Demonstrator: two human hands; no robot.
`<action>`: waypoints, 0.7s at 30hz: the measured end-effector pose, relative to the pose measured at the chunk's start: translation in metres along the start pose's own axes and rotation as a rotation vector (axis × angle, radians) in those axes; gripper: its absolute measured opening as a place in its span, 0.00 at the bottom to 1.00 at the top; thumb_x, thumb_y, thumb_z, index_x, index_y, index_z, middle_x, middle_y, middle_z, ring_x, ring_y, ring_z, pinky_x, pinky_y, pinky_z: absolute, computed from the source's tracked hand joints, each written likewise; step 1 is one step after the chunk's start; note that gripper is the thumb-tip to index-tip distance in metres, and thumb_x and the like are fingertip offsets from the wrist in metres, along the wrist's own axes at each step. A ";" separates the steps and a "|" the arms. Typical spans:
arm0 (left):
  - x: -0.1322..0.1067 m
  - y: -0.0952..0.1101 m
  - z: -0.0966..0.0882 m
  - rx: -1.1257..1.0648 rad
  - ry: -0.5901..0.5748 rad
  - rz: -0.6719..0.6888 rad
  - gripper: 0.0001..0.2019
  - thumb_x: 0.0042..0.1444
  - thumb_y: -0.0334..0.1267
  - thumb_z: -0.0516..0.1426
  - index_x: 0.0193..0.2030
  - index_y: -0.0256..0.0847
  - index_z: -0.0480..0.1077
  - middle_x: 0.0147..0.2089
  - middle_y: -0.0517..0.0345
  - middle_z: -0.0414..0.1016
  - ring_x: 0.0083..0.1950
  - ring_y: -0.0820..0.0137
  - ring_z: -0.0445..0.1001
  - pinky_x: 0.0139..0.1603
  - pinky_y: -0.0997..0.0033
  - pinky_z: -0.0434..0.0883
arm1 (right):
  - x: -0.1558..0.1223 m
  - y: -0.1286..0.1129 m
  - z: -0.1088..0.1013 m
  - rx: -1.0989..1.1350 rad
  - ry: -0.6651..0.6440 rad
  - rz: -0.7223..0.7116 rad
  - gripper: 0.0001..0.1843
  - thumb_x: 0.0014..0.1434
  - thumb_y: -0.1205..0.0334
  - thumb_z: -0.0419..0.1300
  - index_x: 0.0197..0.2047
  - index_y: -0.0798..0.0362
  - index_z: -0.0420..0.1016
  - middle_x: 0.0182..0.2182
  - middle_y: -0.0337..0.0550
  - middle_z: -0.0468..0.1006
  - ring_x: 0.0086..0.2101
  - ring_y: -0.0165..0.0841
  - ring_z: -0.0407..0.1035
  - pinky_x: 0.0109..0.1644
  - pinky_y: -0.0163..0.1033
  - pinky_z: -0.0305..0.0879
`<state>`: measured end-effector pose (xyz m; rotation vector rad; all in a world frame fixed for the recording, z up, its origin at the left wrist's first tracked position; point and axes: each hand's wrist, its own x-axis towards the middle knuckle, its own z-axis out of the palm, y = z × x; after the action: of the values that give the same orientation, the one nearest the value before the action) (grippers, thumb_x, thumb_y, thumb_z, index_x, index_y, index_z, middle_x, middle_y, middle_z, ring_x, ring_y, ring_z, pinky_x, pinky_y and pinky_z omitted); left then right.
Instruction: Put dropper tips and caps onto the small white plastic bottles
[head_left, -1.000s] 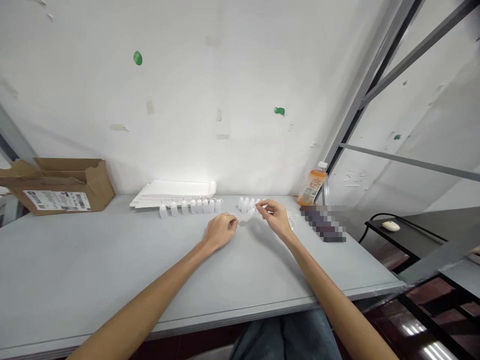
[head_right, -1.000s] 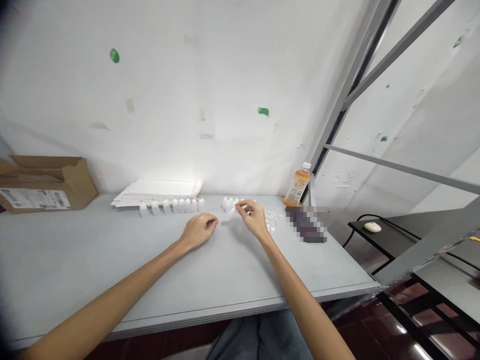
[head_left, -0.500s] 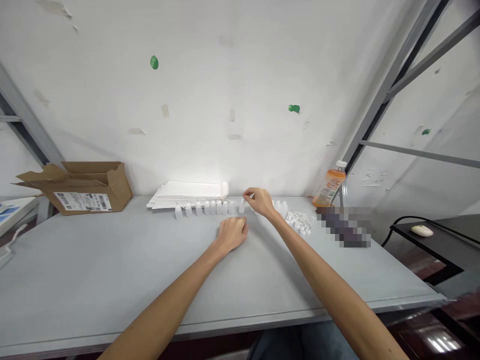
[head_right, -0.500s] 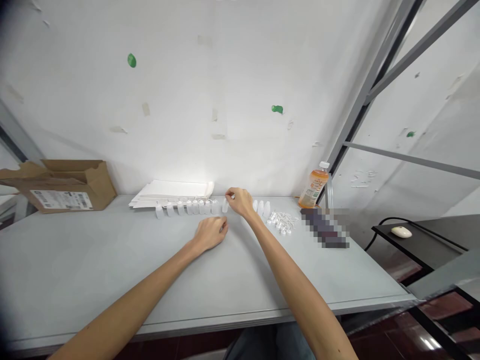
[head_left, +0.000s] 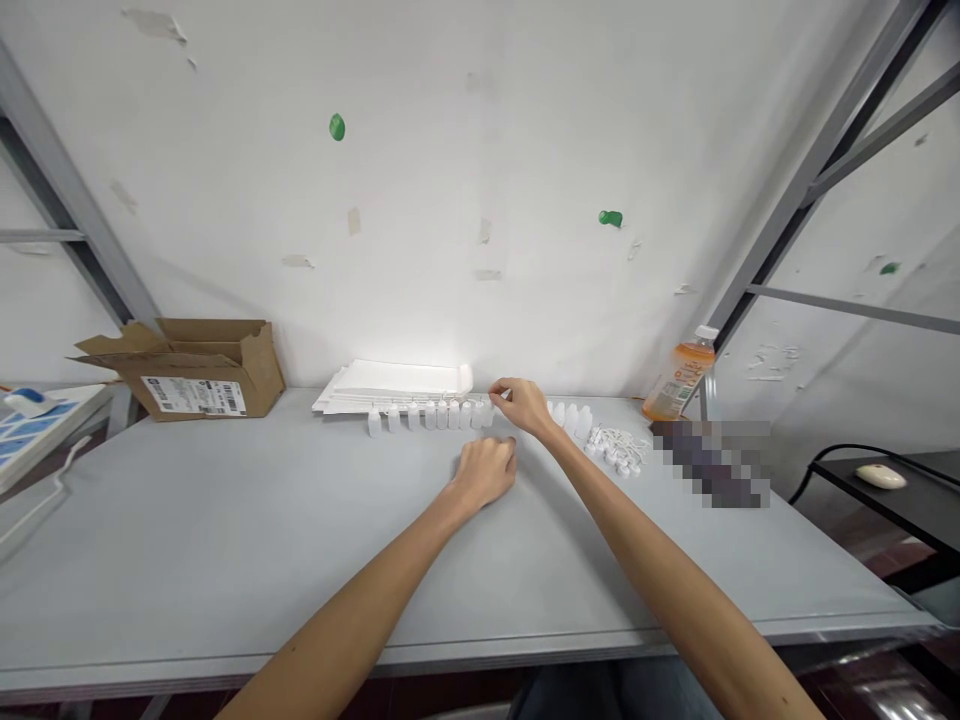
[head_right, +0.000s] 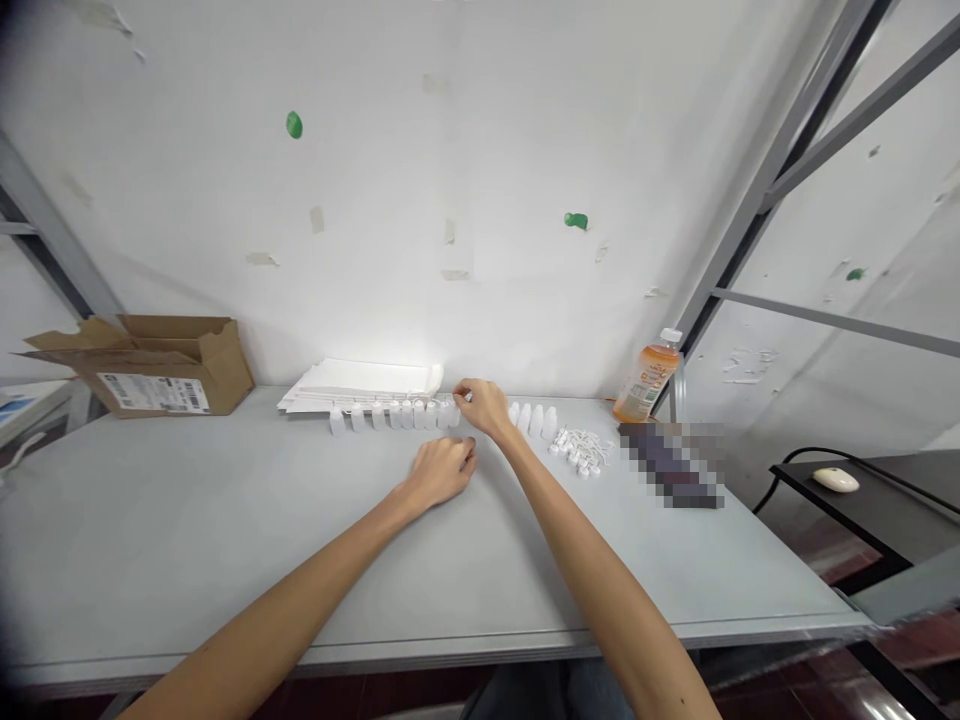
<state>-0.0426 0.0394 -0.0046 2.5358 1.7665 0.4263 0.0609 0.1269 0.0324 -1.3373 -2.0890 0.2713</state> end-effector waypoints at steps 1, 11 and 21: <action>0.000 0.000 0.000 0.000 -0.001 0.000 0.11 0.62 0.35 0.46 0.38 0.39 0.70 0.37 0.48 0.78 0.38 0.60 0.77 0.34 0.66 0.67 | 0.000 0.000 0.000 0.005 0.002 0.005 0.09 0.56 0.65 0.56 0.35 0.47 0.78 0.37 0.35 0.81 0.31 0.31 0.72 0.34 0.35 0.60; 0.000 -0.001 0.001 0.019 -0.037 -0.002 0.12 0.63 0.37 0.46 0.39 0.39 0.70 0.38 0.49 0.77 0.39 0.60 0.77 0.36 0.66 0.68 | 0.009 0.021 -0.032 -0.092 0.185 0.086 0.10 0.58 0.62 0.56 0.40 0.47 0.78 0.41 0.37 0.81 0.44 0.35 0.72 0.44 0.38 0.63; -0.001 0.003 0.001 0.010 -0.050 0.001 0.11 0.63 0.37 0.46 0.40 0.40 0.70 0.39 0.49 0.77 0.41 0.59 0.77 0.37 0.65 0.68 | 0.001 0.041 -0.034 -0.359 -0.098 0.079 0.09 0.57 0.59 0.60 0.38 0.51 0.81 0.41 0.45 0.82 0.45 0.41 0.73 0.50 0.43 0.61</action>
<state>-0.0398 0.0373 -0.0049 2.5306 1.7548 0.3514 0.1117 0.1409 0.0390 -1.6462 -2.2437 -0.0088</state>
